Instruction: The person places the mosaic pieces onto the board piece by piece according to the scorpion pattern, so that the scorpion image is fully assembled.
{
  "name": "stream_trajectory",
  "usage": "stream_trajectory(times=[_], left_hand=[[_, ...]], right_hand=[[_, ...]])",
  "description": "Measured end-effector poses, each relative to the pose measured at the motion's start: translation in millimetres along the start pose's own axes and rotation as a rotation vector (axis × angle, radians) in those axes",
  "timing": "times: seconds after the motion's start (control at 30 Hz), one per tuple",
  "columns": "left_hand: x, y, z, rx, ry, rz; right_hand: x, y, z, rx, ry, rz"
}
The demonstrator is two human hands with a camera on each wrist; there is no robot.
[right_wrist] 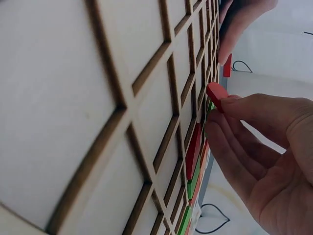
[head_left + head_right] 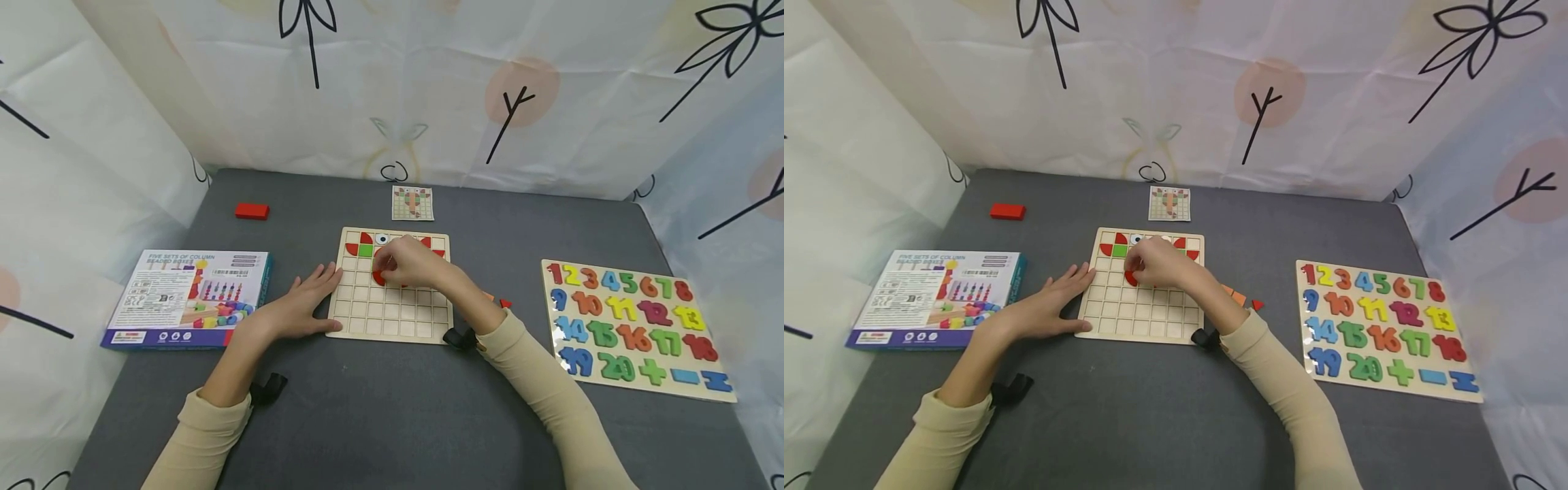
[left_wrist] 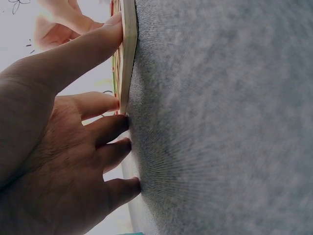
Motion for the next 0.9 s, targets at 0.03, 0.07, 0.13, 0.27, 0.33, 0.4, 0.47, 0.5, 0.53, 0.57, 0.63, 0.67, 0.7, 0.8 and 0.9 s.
stream_trajectory(times=[0.03,0.07,0.13,0.27,0.33,0.4,0.47,0.5,0.53,0.57,0.63,0.67,0.7,0.8,0.9], left_hand=[[0.0,0.1,-0.4,-0.002,-0.001,-0.001],[0.0,0.0,-0.5,-0.003,-0.002,-0.001],[0.0,0.0,-0.4,-0.006,-0.005,-0.001],[-0.1,-0.6,-0.9,-0.008,-0.007,0.001],[0.4,-1.1,-1.2,-0.008,-0.006,0.002],[0.8,-1.7,-0.9,-0.009,-0.011,0.004],[0.5,-1.6,1.0,-0.014,-0.016,0.004],[0.4,-1.3,2.4,-0.022,-0.016,0.001],[-2.1,0.7,7.5,-0.032,-0.022,-0.003],[-3.6,2.0,10.6,-0.038,-0.027,-0.006],[-7.0,4.4,17.0,-0.048,-0.03,-0.012],[-7.0,4.2,17.2,-0.053,-0.03,-0.014],[-7.0,4.1,17.3,-0.053,-0.03,-0.014],[-3.5,0.4,9.5,-0.034,-0.027,-0.004],[0.1,-2.3,1.9,-0.018,-0.021,0.005]], right_hand=[[-0.3,0.0,0.9,-0.003,-0.005,0.005],[-0.4,-0.2,1.8,-0.003,-0.017,0.007],[-0.9,-0.5,2.9,-0.007,-0.043,0.003],[-2.4,-0.2,4.1,0.0,-0.083,-0.02],[-3.8,0.6,4.3,0.01,-0.091,-0.02],[-5.7,1.3,4.1,0.013,-0.102,-0.006],[-7.6,1.6,3.6,0.011,-0.116,0.008],[-8.1,1.3,3.6,0.008,-0.123,0.013],[-8.7,0.9,3.4,0.004,-0.129,0.016],[-9.0,0.2,3.1,0.0,-0.132,0.015],[-8.9,-2.1,3.1,-0.002,-0.125,0.008],[-8.5,-3.8,3.0,-0.002,-0.116,0.002],[-7.8,-5.9,2.7,-0.003,-0.107,-0.005],[-4.4,-14.7,0.7,-0.007,-0.07,-0.027],[1.0,-27.3,-2.7,-0.016,-0.024,-0.046]])
Point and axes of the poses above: each hand's wrist, its own y-axis towards the middle knuckle, its own x-axis out of the back of the hand, z = x × y, the point moved 3 cm from there along y, towards the middle knuckle, and after that the axes turned 2 degrees about -z, right-handed, at the moved point
